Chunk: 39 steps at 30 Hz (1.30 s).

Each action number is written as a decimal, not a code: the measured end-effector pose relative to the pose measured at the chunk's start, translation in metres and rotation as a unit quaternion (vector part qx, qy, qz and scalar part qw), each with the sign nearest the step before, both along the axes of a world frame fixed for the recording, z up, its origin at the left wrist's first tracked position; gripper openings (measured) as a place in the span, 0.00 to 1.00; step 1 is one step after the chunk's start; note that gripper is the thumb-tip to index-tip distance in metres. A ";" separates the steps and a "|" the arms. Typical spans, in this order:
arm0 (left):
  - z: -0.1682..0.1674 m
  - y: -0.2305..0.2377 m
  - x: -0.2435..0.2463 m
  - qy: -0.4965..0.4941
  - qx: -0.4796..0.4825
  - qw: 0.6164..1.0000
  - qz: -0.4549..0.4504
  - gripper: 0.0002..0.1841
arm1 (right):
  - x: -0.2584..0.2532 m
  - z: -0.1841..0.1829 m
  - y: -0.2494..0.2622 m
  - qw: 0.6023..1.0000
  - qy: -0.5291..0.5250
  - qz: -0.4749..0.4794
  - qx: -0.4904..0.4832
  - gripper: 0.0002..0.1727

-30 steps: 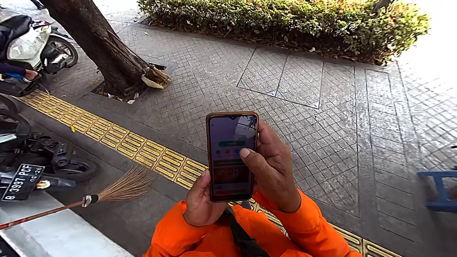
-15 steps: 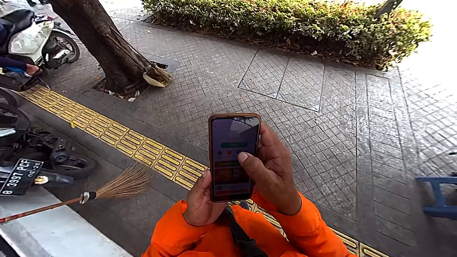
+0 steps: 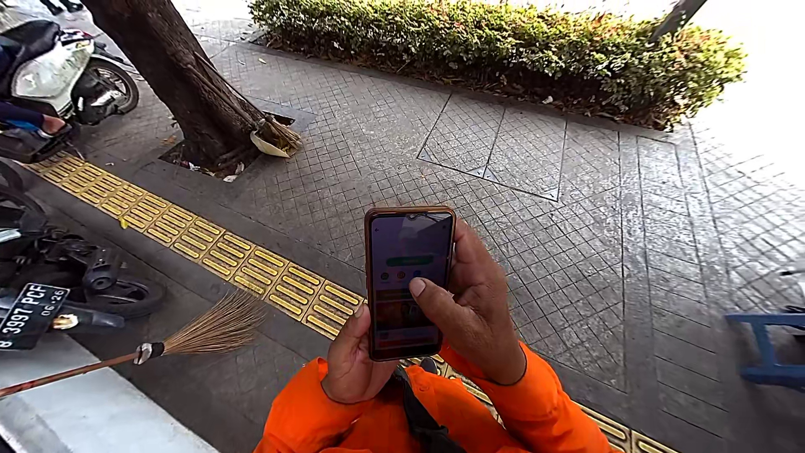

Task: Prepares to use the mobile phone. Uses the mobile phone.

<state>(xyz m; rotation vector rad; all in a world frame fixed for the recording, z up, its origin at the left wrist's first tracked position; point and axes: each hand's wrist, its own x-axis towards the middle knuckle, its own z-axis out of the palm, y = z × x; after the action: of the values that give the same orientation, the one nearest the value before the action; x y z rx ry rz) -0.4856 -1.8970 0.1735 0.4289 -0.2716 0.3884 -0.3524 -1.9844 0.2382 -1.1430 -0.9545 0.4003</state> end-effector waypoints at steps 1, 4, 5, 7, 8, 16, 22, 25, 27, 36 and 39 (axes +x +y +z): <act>0.000 0.000 0.000 0.001 0.000 1.000 0.001 0.24 | 0.000 0.000 0.000 1.000 0.000 0.001 0.000 0.29; -0.001 0.000 -0.001 0.004 -0.003 1.000 0.002 0.23 | -0.001 -0.001 0.001 1.000 0.001 -0.002 -0.002 0.30; -0.001 0.001 -0.001 0.004 -0.004 1.000 0.001 0.23 | -0.001 -0.001 0.001 1.000 0.001 -0.003 -0.002 0.30; -0.001 0.001 0.000 0.001 -0.004 1.000 -0.002 0.23 | -0.001 -0.001 0.001 1.000 0.002 -0.004 -0.002 0.31; 0.000 0.001 0.000 0.001 -0.004 1.000 -0.002 0.23 | -0.001 -0.001 0.001 1.000 0.002 -0.005 -0.001 0.31; 0.000 0.002 0.000 0.002 -0.004 1.000 -0.008 0.23 | -0.001 0.000 0.001 1.000 0.001 -0.010 -0.002 0.31; 0.001 0.001 -0.001 0.004 -0.001 1.000 -0.002 0.23 | -0.002 0.001 0.001 1.000 -0.012 -0.017 -0.009 0.31; 0.002 0.001 -0.002 0.007 -0.004 1.000 -0.001 0.22 | -0.002 0.001 0.001 1.000 -0.016 -0.018 -0.007 0.31; 0.002 0.001 -0.002 0.007 -0.006 1.000 0.001 0.22 | -0.002 0.001 0.002 1.000 -0.020 -0.020 -0.006 0.30; 0.000 0.001 -0.002 0.013 -0.014 1.000 0.001 0.22 | -0.004 0.003 0.003 0.999 -0.018 -0.023 -0.020 0.32; 0.000 0.002 -0.001 0.015 -0.015 1.000 -0.005 0.22 | -0.002 0.003 0.003 1.000 -0.008 -0.016 -0.018 0.31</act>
<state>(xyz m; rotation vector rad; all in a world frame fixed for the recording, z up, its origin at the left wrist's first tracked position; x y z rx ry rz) -0.4869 -1.8948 0.1734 0.4037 -0.2377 0.3763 -0.3547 -1.9811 0.2408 -1.1933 -0.9454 0.3839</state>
